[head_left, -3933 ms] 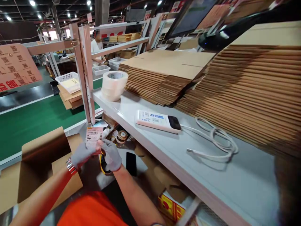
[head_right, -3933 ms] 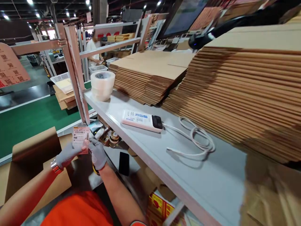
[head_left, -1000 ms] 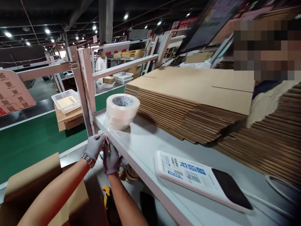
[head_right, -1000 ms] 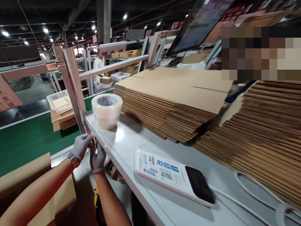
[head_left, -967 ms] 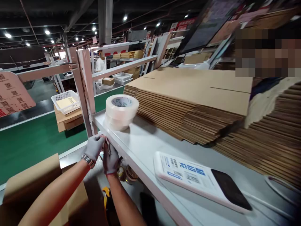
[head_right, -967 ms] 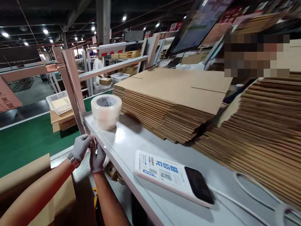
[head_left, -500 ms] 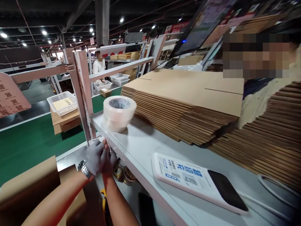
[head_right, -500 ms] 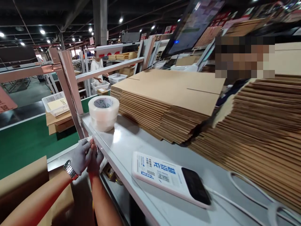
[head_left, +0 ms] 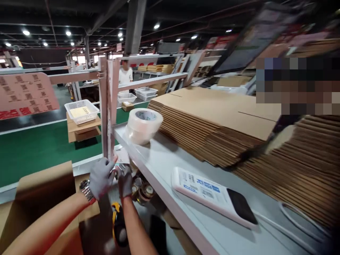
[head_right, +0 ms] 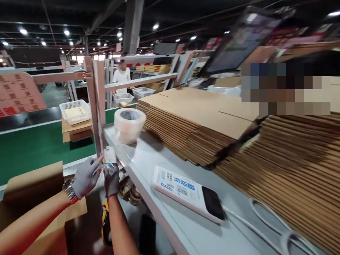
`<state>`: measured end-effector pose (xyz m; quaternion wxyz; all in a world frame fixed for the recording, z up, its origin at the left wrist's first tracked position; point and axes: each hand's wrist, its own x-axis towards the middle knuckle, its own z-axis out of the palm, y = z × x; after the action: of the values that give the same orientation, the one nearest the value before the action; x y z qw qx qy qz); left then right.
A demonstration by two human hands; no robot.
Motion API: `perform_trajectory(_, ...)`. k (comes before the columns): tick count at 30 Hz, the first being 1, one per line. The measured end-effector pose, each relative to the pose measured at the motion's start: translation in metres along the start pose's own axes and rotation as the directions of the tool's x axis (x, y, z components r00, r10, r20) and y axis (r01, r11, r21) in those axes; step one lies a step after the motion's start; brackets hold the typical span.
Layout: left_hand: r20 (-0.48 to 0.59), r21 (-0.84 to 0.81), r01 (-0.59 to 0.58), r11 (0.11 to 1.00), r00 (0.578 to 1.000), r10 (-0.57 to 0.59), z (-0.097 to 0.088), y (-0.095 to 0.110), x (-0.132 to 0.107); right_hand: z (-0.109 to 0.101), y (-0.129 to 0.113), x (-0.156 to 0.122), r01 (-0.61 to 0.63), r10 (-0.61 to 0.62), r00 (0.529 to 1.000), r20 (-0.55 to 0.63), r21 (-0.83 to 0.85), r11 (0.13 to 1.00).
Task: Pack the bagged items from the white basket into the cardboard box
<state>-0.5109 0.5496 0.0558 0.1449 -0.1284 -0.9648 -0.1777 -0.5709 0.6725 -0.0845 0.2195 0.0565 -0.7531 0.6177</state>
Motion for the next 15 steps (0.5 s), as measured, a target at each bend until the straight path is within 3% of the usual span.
perform_trajectory(2, 0.04, 0.04, 0.103, 0.994, 0.994, -0.104, -0.016, -0.029, -0.056, 0.002, 0.009, -0.04, -0.172, 0.165, 0.981, 0.099, 0.069, 0.983)
perform_trajectory(4, 0.122, 0.105, 0.248, 0.963, 0.958, -0.26, -0.034, -0.062, -0.123, 0.006, 0.012, -0.084, -0.3, 0.279, 0.937, 0.209, 0.073, 0.951)
perform_trajectory(7, 0.292, 0.224, 0.365, 0.904, 0.859, -0.42, -0.061, -0.105, -0.225, 0.02, 0.004, -0.141, -0.211, 0.216, 0.911, 0.352, -0.054, 0.976)
perform_trajectory(9, 0.419, 0.287, 0.412, 0.864, 0.757, -0.501, -0.073, -0.125, -0.279, 0.036, -0.006, -0.167, -0.082, 0.137, 0.885, 0.445, -0.142, 0.987)
perform_trajectory(11, 0.483, 0.313, 0.498, 0.809, 0.65, -0.587, -0.076, -0.136, -0.313, 0.053, -0.015, -0.183, -0.012, 0.116, 0.841, 0.528, -0.196, 0.981)
perform_trajectory(12, 0.483, 0.303, 0.548, 0.78, 0.617, -0.621, -0.075, -0.138, -0.323, 0.061, -0.018, -0.187, -0.009, 0.123, 0.817, 0.563, -0.202, 0.979)
perform_trajectory(14, 0.418, 0.247, 0.633, 0.734, 0.614, -0.67, -0.066, -0.137, -0.331, 0.072, -0.022, -0.19, -0.058, 0.156, 0.772, 0.616, -0.177, 0.983)
perform_trajectory(15, 0.363, 0.208, 0.655, 0.726, 0.638, -0.679, -0.06, -0.135, -0.331, 0.075, -0.024, -0.19, -0.089, 0.172, 0.756, 0.632, -0.161, 0.983)
